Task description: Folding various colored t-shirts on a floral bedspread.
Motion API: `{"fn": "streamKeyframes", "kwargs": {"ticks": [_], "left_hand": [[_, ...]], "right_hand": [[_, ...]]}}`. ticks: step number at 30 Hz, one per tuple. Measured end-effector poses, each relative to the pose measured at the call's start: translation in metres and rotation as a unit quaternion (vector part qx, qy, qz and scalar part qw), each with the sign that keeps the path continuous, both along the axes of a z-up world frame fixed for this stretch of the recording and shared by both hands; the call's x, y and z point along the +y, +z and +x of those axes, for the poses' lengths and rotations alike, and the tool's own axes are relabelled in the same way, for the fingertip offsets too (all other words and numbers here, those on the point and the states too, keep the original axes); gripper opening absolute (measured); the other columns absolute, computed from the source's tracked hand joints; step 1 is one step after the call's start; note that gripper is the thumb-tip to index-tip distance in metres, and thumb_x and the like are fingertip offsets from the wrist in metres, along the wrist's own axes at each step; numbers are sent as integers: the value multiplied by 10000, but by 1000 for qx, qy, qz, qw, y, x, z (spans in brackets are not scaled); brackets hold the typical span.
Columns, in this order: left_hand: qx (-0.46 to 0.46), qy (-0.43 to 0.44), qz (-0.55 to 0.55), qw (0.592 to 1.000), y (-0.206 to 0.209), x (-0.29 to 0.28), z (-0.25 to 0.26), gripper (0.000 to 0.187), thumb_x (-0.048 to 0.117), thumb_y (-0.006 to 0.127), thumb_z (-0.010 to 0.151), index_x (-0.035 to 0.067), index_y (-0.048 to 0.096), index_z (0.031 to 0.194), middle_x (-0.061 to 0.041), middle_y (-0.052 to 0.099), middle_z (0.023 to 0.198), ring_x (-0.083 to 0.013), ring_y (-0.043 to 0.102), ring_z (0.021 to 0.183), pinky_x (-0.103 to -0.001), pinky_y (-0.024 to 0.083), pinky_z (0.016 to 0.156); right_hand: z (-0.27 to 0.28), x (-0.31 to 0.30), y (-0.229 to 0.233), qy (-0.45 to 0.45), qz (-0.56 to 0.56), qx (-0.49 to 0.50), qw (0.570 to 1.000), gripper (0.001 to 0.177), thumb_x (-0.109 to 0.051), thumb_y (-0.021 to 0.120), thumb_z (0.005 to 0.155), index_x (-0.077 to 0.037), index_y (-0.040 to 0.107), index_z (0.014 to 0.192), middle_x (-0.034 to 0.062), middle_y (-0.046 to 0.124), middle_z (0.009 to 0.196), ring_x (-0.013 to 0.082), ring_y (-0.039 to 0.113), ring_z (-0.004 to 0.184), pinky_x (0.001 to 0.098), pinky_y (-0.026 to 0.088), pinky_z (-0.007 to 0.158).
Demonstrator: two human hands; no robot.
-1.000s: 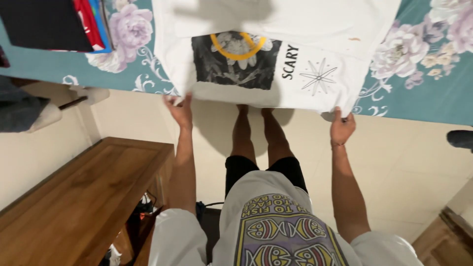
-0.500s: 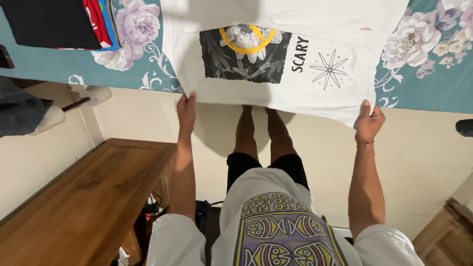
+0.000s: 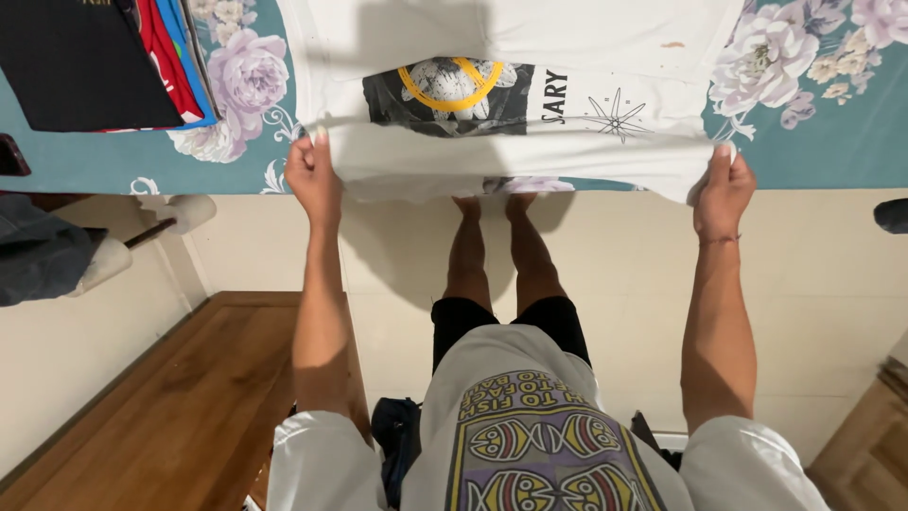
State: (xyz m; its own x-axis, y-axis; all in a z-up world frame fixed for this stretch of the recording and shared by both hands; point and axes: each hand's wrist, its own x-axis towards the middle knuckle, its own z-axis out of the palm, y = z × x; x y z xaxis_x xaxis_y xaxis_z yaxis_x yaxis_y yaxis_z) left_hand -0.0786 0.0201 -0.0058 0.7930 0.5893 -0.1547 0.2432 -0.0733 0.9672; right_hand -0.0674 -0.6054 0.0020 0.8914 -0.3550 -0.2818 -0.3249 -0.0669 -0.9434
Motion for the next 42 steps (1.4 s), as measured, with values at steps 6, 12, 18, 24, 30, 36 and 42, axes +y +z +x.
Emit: {"fn": "streamKeyframes", "kwargs": {"ticks": [6, 12, 18, 24, 30, 36, 42], "left_hand": [[-93, 25, -1, 995, -46, 15, 64, 261, 141, 754, 1039, 77, 501, 1022, 83, 379, 767, -35, 319, 671, -250, 243, 577], [-97, -2, -178, 979, -91, 19, 118, 408, 121, 792, 1000, 24, 500, 1268, -88, 726, 1014, -127, 629, 941, -243, 517, 852], [50, -114, 86, 988, -63, -9, 99, 935, 187, 1005, 860, -6, 354, 1503, -152, 672, 1240, -186, 678, 1068, -299, 565, 938], [157, -153, 175, 960, -15, -23, 81, 417, 350, 851, 919, -6, 763, 1118, -5, 742, 902, -100, 683, 807, -273, 533, 770], [124, -132, 78, 980, 19, -27, 0, 357, 323, 605, 1101, -5, 677, 980, 63, 541, 775, -46, 424, 714, -251, 366, 606], [185, -78, -49, 978, 37, -52, -105, 295, 266, 543, 1097, 4, 631, 994, 75, 505, 729, -31, 398, 652, -240, 318, 546], [203, -63, -74, 974, 24, -63, -155, 297, 265, 581, 1106, -10, 688, 1080, 49, 526, 780, -49, 398, 707, -228, 348, 613]], "right_hand": [[57, 13, 9, 1, -29, -9, 1000, 348, -220, 615, 1136, -63, 539, 834, -86, 477, 720, 30, 363, 629, 247, 285, 547], [109, -6, -41, 2, 27, -24, 999, 150, -143, 669, 1141, -16, 613, 1084, -17, 628, 921, 47, 542, 808, 236, 452, 708], [123, -11, -44, 18, 160, 55, 985, 501, 93, 743, 1020, -81, 474, 1405, 10, 634, 973, 79, 612, 809, 225, 504, 686], [104, -20, -32, 64, 97, 37, 993, 458, 86, 688, 1096, -112, 448, 1432, 24, 629, 976, 62, 566, 792, 207, 433, 653], [57, -1, 36, 58, 73, 88, 992, 334, 3, 631, 1104, -180, 436, 1304, -16, 579, 940, 52, 507, 720, 237, 380, 483], [-17, -12, 38, 8, 87, 174, 981, 307, -55, 665, 1059, -184, 413, 1175, -43, 502, 770, 47, 436, 605, 228, 360, 460], [-46, 7, 60, 60, 22, 231, 971, 163, -94, 637, 1039, -110, 503, 1131, -4, 568, 664, 85, 451, 501, 264, 352, 412]]}}
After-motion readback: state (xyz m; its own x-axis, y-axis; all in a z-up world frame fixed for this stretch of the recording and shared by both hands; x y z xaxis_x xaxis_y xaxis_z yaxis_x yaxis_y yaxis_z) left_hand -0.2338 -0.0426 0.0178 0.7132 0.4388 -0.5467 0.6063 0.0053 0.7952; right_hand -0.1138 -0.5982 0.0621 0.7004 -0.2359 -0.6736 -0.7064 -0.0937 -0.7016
